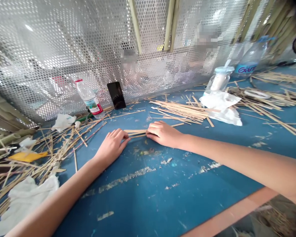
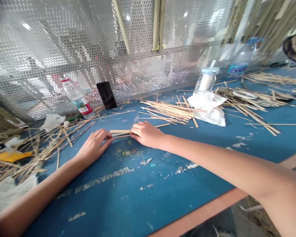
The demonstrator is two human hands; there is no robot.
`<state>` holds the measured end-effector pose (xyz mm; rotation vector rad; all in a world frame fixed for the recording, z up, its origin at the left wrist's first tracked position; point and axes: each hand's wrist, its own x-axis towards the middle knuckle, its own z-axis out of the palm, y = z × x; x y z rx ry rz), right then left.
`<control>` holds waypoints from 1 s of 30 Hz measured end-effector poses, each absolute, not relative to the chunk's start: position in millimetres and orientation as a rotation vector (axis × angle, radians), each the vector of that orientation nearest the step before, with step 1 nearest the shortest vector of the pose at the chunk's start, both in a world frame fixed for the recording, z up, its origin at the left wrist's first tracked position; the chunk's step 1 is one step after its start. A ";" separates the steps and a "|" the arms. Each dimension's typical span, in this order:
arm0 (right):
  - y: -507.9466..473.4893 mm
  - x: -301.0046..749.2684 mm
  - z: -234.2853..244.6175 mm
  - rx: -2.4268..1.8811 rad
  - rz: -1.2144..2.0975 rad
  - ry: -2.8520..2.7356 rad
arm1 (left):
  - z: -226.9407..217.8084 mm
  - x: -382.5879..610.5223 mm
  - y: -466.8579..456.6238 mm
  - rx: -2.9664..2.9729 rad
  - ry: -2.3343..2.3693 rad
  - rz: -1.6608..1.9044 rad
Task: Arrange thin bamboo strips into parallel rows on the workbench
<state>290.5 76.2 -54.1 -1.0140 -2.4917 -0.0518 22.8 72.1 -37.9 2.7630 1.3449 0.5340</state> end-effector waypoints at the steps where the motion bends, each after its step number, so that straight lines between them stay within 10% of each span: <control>1: 76.5 290.2 -55.3 -1.024 -0.046 -2.489 | -38.6 22.0 73.1 2.721 1.329 0.543; 14: 75.3 291.8 -54.2 -1.092 0.048 -2.480 | -42.3 52.1 75.2 1.233 0.916 1.189; 30: 73.0 293.2 -54.2 -0.878 -0.137 -2.327 | -39.1 31.6 70.9 1.932 1.359 1.010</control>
